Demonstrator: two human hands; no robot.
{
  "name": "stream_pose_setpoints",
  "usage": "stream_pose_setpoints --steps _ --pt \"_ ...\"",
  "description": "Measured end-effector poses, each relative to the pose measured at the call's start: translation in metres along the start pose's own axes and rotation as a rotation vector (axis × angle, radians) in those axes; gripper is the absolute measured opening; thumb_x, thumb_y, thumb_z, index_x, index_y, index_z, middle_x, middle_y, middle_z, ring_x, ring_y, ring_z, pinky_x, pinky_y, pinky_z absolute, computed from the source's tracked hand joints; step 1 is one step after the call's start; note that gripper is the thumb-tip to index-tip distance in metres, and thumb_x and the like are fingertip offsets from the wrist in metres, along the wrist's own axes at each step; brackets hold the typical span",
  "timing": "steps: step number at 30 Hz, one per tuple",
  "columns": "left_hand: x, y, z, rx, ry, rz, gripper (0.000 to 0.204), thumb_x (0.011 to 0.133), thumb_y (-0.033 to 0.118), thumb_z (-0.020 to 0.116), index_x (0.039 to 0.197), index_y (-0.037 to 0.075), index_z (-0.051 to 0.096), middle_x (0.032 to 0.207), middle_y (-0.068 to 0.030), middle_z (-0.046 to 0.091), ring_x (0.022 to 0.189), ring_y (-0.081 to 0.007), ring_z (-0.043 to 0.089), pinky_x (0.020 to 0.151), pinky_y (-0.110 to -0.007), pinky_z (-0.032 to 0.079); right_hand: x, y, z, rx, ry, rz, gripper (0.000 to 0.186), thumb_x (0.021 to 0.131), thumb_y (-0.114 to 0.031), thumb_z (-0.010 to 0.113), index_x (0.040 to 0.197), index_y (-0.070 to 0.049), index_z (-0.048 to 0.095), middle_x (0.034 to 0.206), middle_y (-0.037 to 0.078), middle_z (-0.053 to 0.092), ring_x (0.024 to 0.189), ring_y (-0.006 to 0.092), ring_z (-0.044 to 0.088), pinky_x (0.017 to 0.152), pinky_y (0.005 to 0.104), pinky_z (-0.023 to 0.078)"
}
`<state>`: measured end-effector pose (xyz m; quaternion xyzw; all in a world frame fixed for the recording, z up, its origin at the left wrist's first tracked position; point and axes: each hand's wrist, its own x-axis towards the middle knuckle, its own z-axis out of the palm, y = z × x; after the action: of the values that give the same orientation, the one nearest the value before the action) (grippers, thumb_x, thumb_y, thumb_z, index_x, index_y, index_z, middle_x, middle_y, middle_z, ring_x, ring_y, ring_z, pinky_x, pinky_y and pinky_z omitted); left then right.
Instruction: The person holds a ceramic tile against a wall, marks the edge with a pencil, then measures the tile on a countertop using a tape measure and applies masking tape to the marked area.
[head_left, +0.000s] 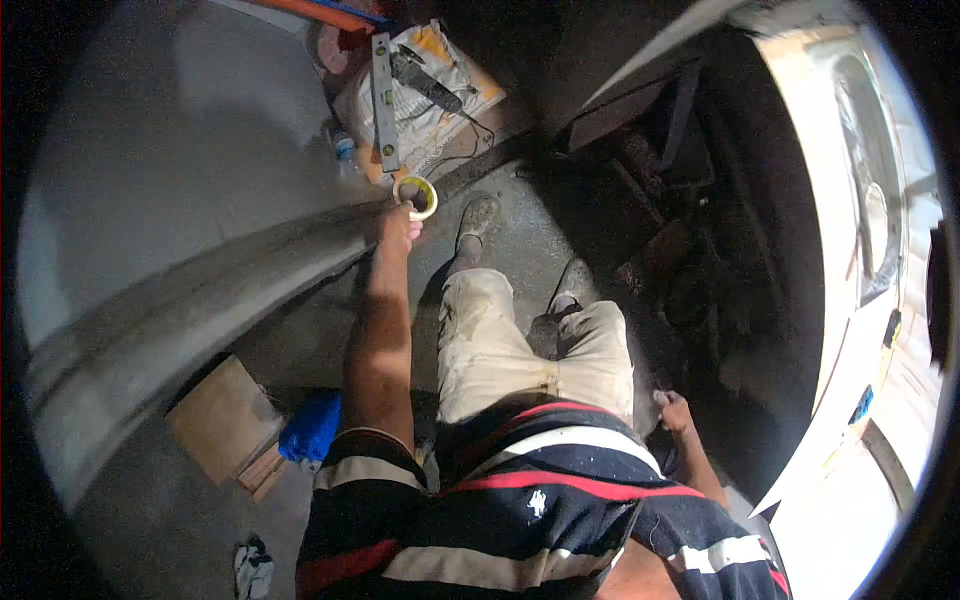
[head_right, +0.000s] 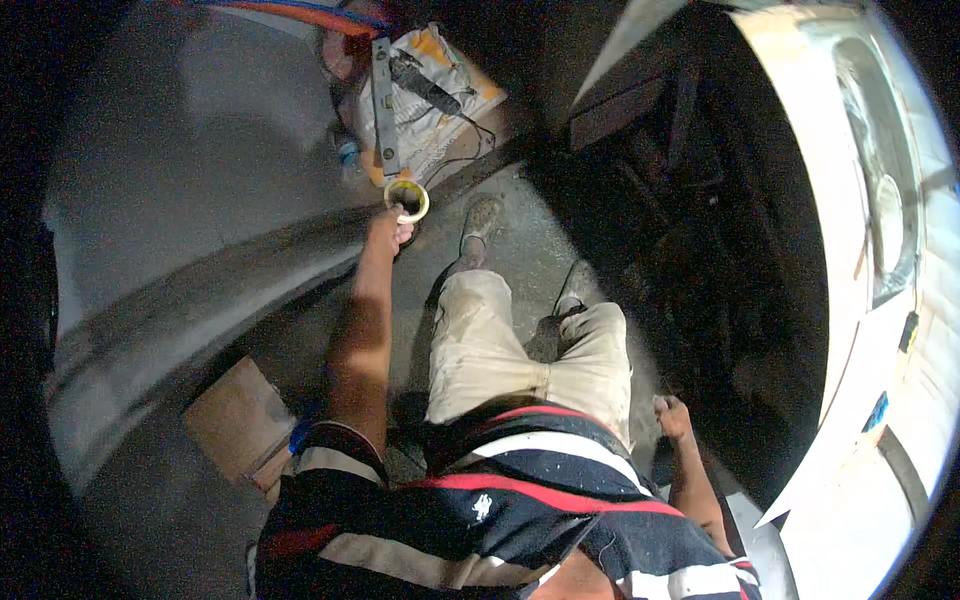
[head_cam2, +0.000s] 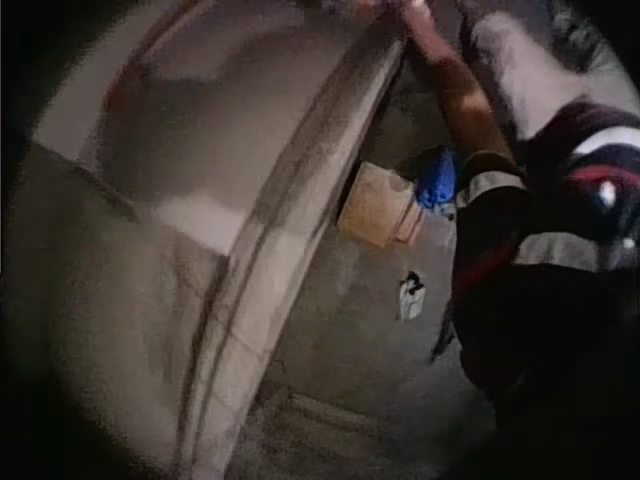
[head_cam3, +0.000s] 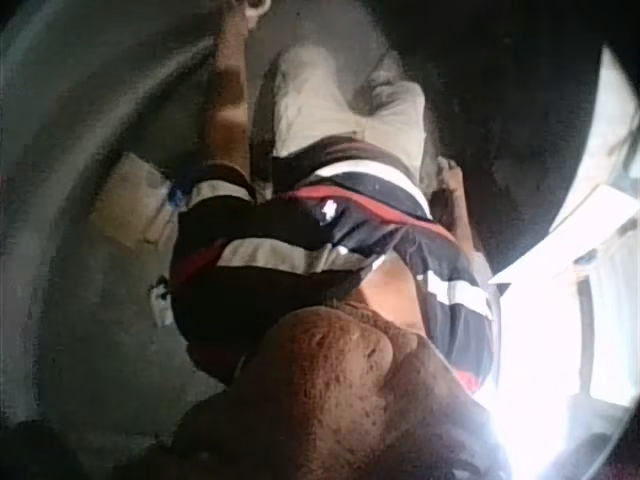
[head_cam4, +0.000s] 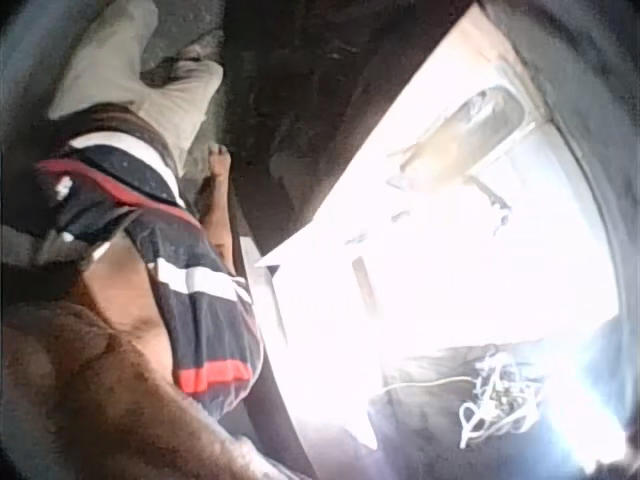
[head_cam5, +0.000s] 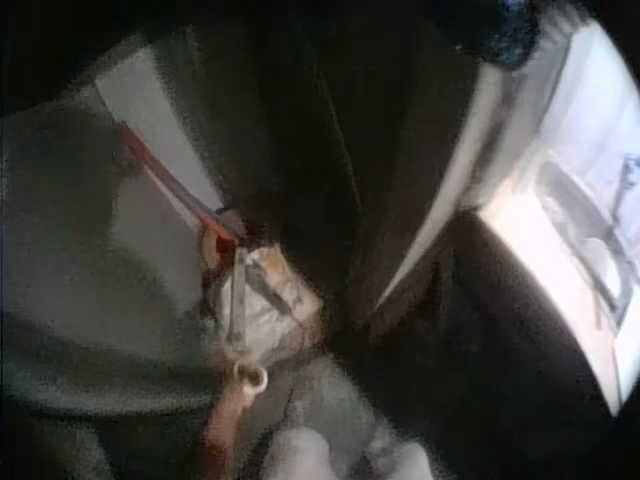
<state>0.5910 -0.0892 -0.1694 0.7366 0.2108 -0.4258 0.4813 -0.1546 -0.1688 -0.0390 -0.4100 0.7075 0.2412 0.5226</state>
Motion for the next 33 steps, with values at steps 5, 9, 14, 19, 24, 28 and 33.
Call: stream_pose_setpoints --steps 5,9,14,19,24,28,33 --pt "0.148 0.009 -0.008 0.385 0.007 0.474 0.015 0.093 0.019 0.064 0.093 0.005 0.069 0.085 -0.0098 0.068 0.067 -0.0216 0.066 0.053 -0.037 0.050 0.008 0.038 0.033 -0.016 -0.052 -0.204 0.021 0.096 -0.024 0.066 0.106 -0.006 0.066 0.086 0.002 0.068 0.067 0.0117 0.062 0.053 0.0282 0.049" --pt "0.249 0.030 0.038 1.583 0.235 1.148 0.012 0.086 0.013 0.066 0.079 0.009 0.075 0.093 -0.0141 0.071 0.090 -0.0302 0.071 0.079 -0.038 0.058 -0.045 -0.066 0.098 0.110 0.041 0.116 0.024 0.098 -0.030 0.065 0.098 -0.007 0.067 0.084 0.001 0.068 0.069 0.0112 0.062 0.057 0.0278 0.049" --pt "0.329 0.109 0.026 1.910 0.145 1.010 0.025 0.086 0.014 0.071 0.109 0.005 0.075 0.107 -0.0180 0.071 0.100 -0.0307 0.070 0.080 -0.042 0.059 -0.046 -0.135 0.132 0.206 0.068 0.039 0.033 0.100 -0.036 0.062 0.100 -0.004 0.067 0.085 0.003 0.066 0.068 0.0116 0.059 0.056 0.0286 0.048" --pt "0.272 0.111 0.094 0.150 0.101 0.286 0.070 0.087 0.023 0.082 0.145 0.009 0.046 0.126 -0.0128 0.062 0.127 -0.0309 0.051 0.100 -0.059 0.042 -0.066 -0.148 0.151 0.232 0.015 0.037 0.033 0.102 -0.037 0.061 0.101 -0.004 0.067 0.086 0.002 0.066 0.073 0.0113 0.057 0.066 0.0277 0.047" --pt "0.269 0.034 0.037 0.662 0.052 0.619 0.067 0.093 0.031 0.074 0.147 0.004 0.046 0.138 -0.0138 0.058 0.131 -0.0320 0.051 0.107 -0.053 0.040 -0.072 -0.183 0.163 -0.202 -0.032 -0.069 0.044 0.103 -0.036 0.062 0.129 -0.001 0.068 0.110 0.010 0.074 0.097 0.0204 0.068 0.087 0.0341 0.053" --pt "0.217 -0.054 -0.029 0.773 -0.030 0.520 0.067 0.097 0.038 0.066 0.149 0.000 0.046 0.145 -0.0147 0.055 0.133 -0.0315 0.051 0.113 -0.048 0.037 -0.054 -0.194 0.158 -0.256 -0.195 -0.213 0.062 0.085 -0.047 0.075 0.134 -0.010 0.066 0.122 0.023 0.071 0.112 0.0391 0.068 0.099 0.0448 0.053" --pt "0.090 -0.145 -0.072 1.085 -0.358 0.327 0.075 0.102 0.050 0.054 0.158 0.004 0.036 0.157 -0.0184 0.045 0.139 -0.0357 0.047 0.115 -0.047 0.037 -0.043 -0.105 0.166 -0.526 0.015 -0.249 0.059 0.101 -0.044 0.056 0.145 -0.004 0.053 0.145 0.020 0.057 0.137 0.0386 0.050 0.117 0.0442 0.039"
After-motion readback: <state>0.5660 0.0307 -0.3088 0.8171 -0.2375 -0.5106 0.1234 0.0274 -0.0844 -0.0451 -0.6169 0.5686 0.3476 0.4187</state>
